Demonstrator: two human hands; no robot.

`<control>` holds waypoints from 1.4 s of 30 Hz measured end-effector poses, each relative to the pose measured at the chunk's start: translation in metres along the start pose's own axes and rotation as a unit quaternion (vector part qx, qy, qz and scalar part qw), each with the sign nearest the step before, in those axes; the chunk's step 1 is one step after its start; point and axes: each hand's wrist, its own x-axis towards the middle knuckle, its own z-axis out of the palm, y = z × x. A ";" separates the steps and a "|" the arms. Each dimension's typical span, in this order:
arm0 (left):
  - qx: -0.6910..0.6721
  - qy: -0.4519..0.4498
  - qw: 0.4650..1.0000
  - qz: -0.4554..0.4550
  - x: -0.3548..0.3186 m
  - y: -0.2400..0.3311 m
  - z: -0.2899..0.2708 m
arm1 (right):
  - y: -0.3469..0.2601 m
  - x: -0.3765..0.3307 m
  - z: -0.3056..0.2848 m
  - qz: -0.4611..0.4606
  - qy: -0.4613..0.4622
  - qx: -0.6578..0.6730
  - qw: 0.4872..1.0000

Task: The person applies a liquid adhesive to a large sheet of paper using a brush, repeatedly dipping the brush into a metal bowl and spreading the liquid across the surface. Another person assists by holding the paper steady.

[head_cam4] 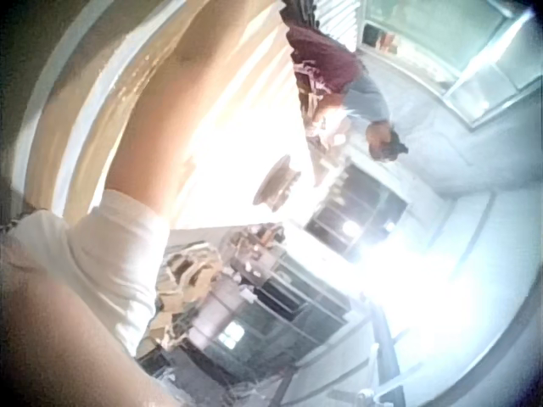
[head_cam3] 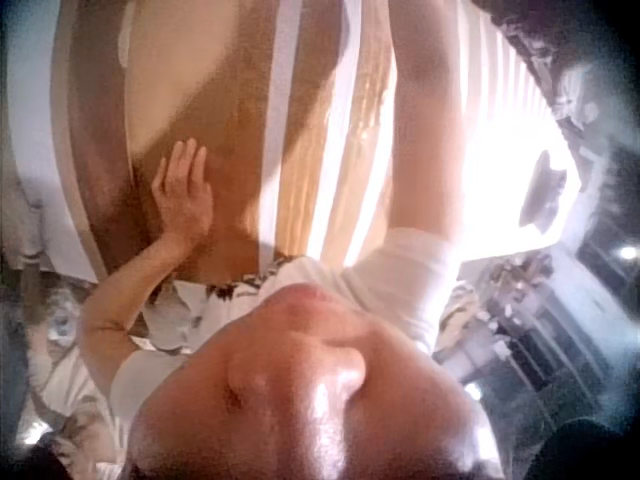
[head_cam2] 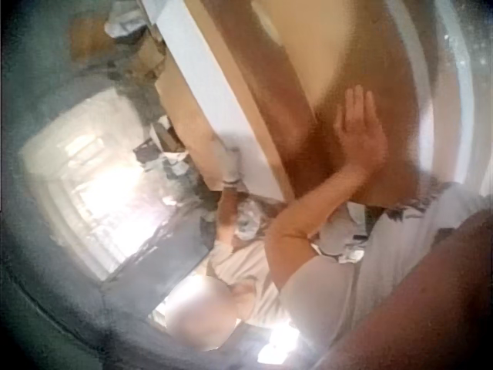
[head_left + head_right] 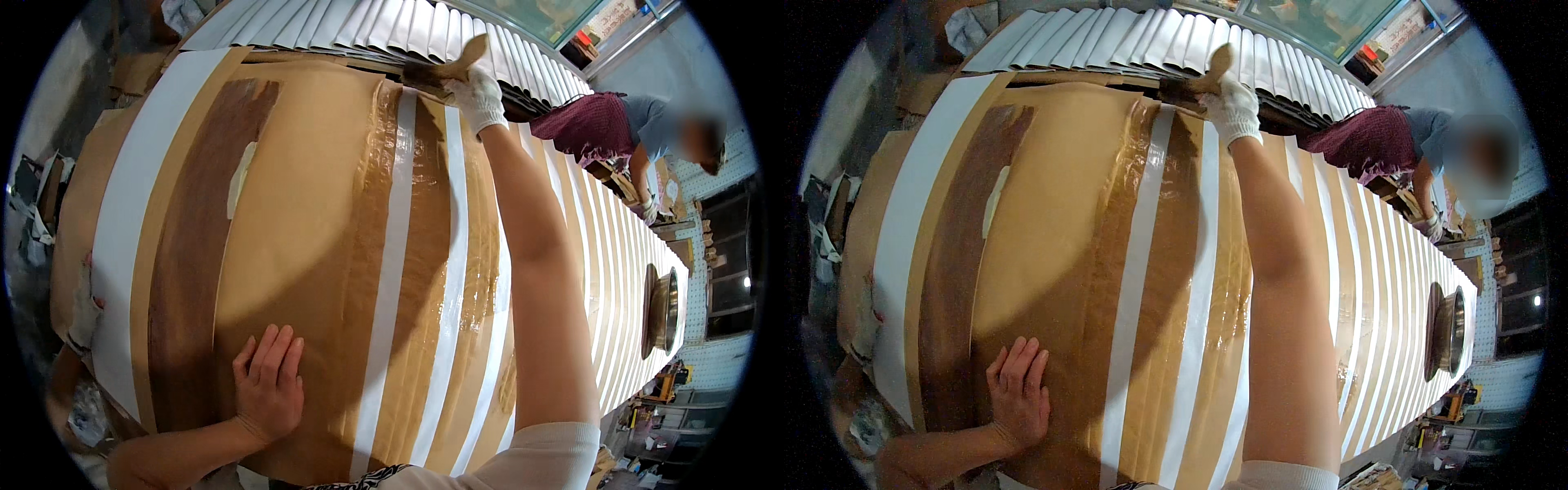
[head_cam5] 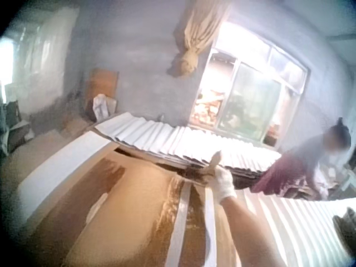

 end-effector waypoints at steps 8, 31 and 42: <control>-0.005 0.005 1.000 -0.010 -0.020 -0.026 -0.014 | -0.100 -0.038 -0.066 0.057 -0.235 0.228 0.943; -0.015 0.001 1.000 -0.010 -0.014 -0.049 0.028 | -0.055 -0.014 -0.001 0.008 -0.189 0.266 0.945; -0.065 -0.010 0.998 0.002 -0.012 -0.028 0.018 | -0.033 -0.029 0.010 0.036 -0.075 0.136 0.987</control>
